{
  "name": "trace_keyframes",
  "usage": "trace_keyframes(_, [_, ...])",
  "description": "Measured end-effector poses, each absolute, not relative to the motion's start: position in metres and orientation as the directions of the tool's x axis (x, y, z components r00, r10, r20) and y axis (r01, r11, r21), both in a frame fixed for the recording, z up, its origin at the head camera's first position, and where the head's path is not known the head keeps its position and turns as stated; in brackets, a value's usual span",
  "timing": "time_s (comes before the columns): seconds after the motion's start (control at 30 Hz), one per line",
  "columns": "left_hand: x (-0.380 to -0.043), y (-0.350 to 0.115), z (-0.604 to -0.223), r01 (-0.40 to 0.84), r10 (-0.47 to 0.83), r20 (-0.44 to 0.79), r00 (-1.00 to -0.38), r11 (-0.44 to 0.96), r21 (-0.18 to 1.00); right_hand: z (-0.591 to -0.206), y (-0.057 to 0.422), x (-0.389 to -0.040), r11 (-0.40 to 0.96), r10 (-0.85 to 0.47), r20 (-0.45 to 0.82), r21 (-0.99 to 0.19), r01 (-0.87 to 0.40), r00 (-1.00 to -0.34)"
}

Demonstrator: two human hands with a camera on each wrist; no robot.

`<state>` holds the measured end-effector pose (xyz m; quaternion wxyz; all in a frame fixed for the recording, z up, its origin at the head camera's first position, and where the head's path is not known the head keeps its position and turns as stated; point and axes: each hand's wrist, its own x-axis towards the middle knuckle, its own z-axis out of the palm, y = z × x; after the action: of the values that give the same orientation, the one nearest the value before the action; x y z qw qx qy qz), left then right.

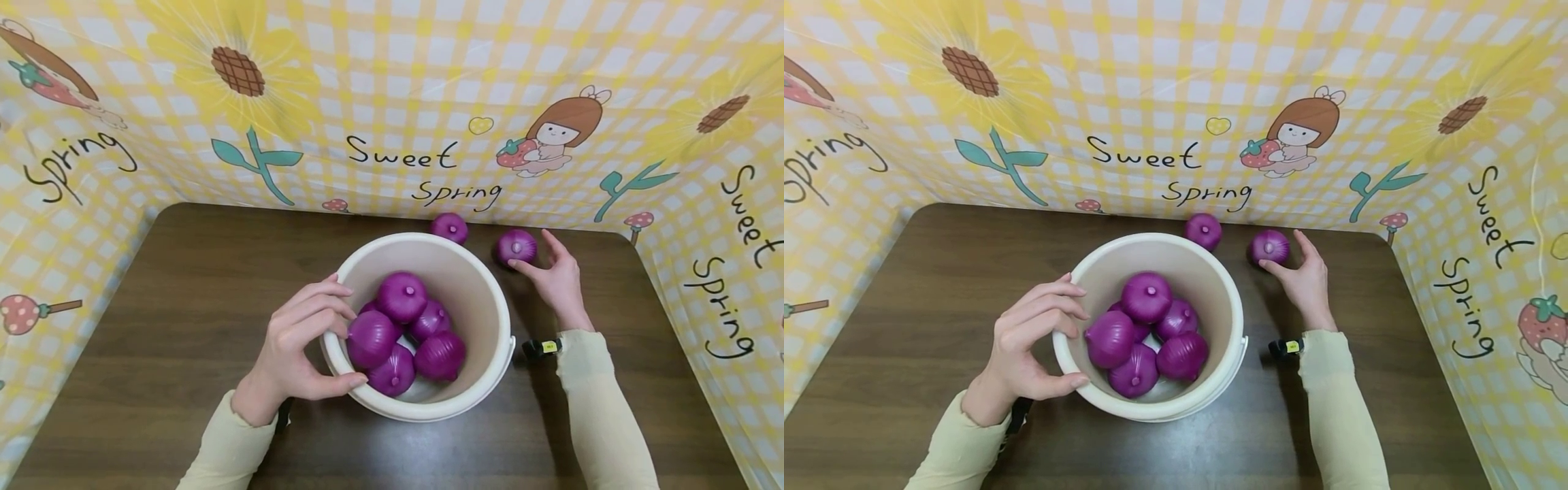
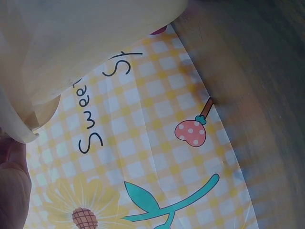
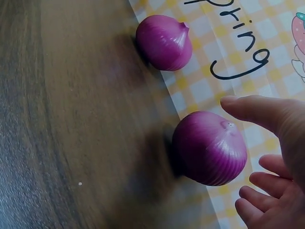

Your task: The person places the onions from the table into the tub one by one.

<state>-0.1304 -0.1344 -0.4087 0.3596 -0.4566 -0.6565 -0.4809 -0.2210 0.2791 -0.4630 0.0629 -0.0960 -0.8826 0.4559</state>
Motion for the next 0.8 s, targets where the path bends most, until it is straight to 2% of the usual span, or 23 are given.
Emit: trace_keyframes(0.8, [-0.130,-0.135,-0.410,0.942,0.258,0.907,-0.332,0.129,0.308,-0.477,0.277,-0.233,0.520,0.197,0.009,-0.849,0.097,-0.980])
